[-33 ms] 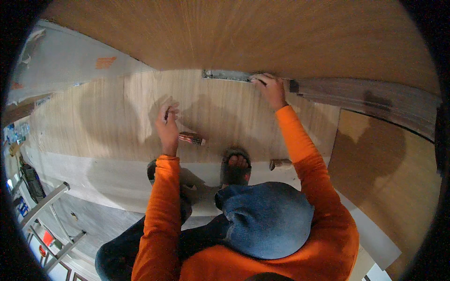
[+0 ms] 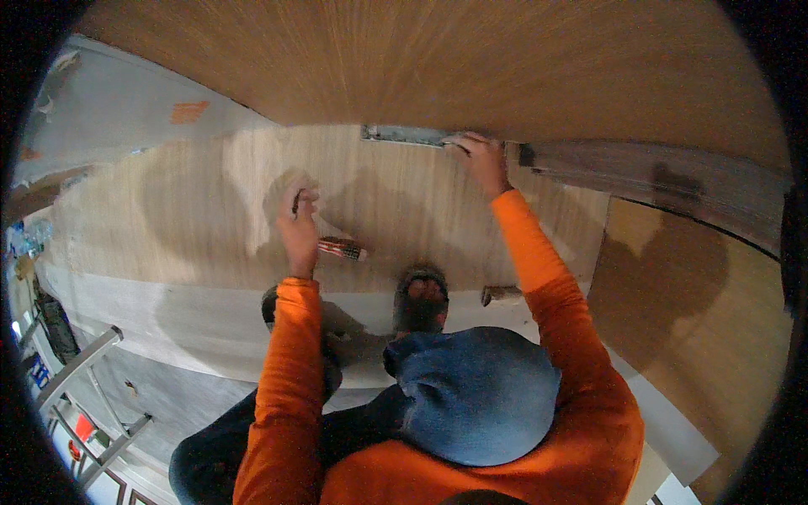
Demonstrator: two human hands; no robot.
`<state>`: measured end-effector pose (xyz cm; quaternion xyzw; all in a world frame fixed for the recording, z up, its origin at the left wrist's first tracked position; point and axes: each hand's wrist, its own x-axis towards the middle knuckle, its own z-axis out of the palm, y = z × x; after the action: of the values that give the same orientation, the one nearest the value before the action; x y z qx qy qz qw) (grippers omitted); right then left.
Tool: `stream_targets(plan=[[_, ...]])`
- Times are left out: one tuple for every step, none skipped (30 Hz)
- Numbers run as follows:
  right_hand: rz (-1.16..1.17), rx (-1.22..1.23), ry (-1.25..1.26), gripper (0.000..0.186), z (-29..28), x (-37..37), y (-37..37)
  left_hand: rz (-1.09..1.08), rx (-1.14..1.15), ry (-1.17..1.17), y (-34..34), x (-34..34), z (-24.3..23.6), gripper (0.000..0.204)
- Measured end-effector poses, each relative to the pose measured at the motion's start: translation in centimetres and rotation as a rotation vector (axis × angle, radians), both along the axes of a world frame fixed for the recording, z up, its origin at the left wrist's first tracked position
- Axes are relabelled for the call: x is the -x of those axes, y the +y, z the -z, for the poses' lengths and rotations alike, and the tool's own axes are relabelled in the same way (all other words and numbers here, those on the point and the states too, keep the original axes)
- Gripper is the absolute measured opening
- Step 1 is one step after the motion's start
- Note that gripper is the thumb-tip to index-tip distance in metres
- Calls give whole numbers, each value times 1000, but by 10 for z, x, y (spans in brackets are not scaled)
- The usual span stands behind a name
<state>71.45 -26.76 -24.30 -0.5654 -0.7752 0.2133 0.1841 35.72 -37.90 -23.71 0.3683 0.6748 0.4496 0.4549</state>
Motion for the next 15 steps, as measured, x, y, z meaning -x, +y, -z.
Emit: stream_targets(plan=[[-21,-67,-115,24,12,4,-3,-9,16,-5,3,-5,-1,37],[-42,-134,-232,23,21,1,-5,7,-22,-16,3,-10,1,38],[-19,-106,-239,23,18,10,-4,16,-58,-7,2,-4,4,38],[-2,-77,-239,23,4,22,-3,20,-93,8,0,2,3,38],[15,-48,-241,23,-9,32,-4,9,-95,18,-2,5,3,36],[121,-30,-107,23,-23,33,-7,0,-102,20,-1,4,-2,34],[223,-7,31,23,-34,30,-13,-10,-104,27,-2,5,-4,33],[324,19,170,22,-38,25,-16,-12,-100,39,-4,6,-5,33],[341,29,207,22,-38,11,-18,-10,-100,37,-3,2,-7,34],[360,42,246,22,-33,-1,-22,-6,-98,38,-4,0,-7,34],[378,56,286,22,-27,-11,-25,-6,-101,17,-5,0,-5,35],[372,71,257,21,-26,-13,-26,-8,-102,1,-8,2,-3,36],[366,86,229,21,-25,-14,-27,-10,-102,-15,-11,5,-1,37],[360,101,201,20,-23,-15,-28,-7,-100,2,-12,8,0,37],[358,109,230,20,-18,-19,-28,-3,-99,15,-11,9,2,36]])
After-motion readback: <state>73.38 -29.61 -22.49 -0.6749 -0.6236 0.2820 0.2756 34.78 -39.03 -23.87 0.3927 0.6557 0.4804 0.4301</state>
